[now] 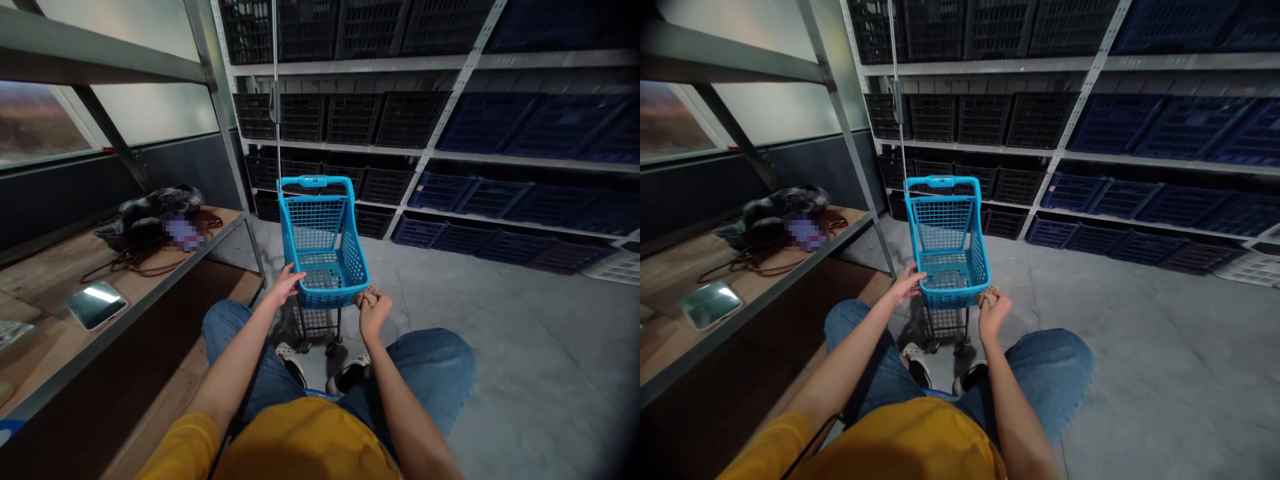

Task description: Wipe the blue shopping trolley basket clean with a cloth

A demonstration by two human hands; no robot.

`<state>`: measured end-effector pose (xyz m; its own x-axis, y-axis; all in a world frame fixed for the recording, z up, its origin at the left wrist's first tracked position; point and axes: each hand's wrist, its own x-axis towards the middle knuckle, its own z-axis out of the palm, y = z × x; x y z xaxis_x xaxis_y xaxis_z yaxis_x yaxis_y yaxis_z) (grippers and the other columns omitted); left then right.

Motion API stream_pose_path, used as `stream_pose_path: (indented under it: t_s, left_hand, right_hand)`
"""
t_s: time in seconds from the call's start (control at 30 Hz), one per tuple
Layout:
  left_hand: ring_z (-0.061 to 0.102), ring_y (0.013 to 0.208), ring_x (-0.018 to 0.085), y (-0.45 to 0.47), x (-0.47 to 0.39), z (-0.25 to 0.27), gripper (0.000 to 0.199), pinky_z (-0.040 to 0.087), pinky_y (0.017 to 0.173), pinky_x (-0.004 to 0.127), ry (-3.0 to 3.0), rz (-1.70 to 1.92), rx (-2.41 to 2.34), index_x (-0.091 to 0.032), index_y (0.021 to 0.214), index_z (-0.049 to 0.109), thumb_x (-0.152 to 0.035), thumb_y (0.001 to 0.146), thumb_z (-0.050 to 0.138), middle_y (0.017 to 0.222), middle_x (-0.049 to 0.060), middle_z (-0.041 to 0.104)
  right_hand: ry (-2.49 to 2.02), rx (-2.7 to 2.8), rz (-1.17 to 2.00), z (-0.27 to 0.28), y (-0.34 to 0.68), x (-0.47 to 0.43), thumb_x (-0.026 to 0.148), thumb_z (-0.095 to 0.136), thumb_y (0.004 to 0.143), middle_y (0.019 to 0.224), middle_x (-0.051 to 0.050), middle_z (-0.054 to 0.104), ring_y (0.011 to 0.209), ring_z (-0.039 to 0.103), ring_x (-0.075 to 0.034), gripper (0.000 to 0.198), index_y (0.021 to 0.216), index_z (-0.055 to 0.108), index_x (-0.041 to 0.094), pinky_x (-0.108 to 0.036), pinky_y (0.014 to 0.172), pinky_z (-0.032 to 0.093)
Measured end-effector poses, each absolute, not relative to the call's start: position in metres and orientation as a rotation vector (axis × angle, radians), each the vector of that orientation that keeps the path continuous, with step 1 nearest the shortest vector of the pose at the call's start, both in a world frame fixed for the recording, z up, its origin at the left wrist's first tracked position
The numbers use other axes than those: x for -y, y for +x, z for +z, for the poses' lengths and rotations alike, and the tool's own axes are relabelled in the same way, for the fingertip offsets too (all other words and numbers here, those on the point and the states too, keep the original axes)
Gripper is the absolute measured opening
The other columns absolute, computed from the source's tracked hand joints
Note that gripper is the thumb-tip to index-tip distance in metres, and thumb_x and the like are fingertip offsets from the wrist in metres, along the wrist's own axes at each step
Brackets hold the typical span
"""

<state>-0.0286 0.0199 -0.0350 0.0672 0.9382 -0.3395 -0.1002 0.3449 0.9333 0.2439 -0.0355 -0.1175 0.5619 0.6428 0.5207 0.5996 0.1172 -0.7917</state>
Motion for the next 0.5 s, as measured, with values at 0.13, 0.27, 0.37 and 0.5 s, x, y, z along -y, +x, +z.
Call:
stream_pose_path:
  t_s: [0.13, 0.27, 0.37, 0.5]
  left_hand:
    - [0.064, 0.113, 0.023, -0.025, -0.019, -0.034, 0.076, 0.050, 0.069, 0.026, 0.893, 0.971, -1.278, -0.033, 0.144, 0.035, -0.039, 0.079, 0.074, 0.132, 0.009, 0.063]
    - [0.064, 0.113, 0.023, -0.026, -0.017, -0.030, 0.077, 0.049, 0.066, 0.024, 0.892, 0.978, -1.266, -0.031, 0.145, 0.035, -0.039, 0.079, 0.074, 0.132, 0.010, 0.063]
    - [0.064, 0.112, 0.022, -0.030, -0.016, -0.030, 0.081, 0.049, 0.066, 0.024, 0.889, 0.975, -1.254, -0.032, 0.147, 0.035, -0.040, 0.078, 0.076, 0.132, 0.009, 0.063]
    - [0.065, 0.112, 0.023, -0.034, -0.016, -0.032, 0.085, 0.052, 0.072, 0.027, 0.890, 0.977, -1.227, -0.032, 0.147, 0.036, -0.044, 0.074, 0.079, 0.128, 0.009, 0.065]
  right_hand:
    - [-1.432, 1.225, 0.125, -0.121, 0.174, 0.047, 0.018, 0.050, 0.079, 0.095, -0.007, 0.051, 0.097, 0.047, -0.025, 0.012, 0.090, 0.051, 0.021, -0.041, 0.090, 0.040]
    - [-1.169, 1.617, 0.267, -0.122, 0.100, 0.065, 0.005, 0.048, 0.073, 0.101, -0.007, 0.053, 0.103, 0.049, -0.024, 0.028, 0.095, 0.056, 0.020, -0.042, 0.093, 0.041]
    - [-1.030, 1.853, 0.319, -0.121, 0.090, 0.071, 0.001, 0.046, 0.071, 0.106, -0.008, 0.055, 0.107, 0.049, -0.024, 0.039, 0.101, 0.060, 0.020, -0.039, 0.093, 0.043]
    - [-1.134, 1.859, 0.276, -0.124, 0.140, 0.065, 0.004, 0.048, 0.074, 0.104, -0.007, 0.056, 0.101, 0.050, -0.024, 0.036, 0.101, 0.064, 0.022, -0.037, 0.088, 0.044]
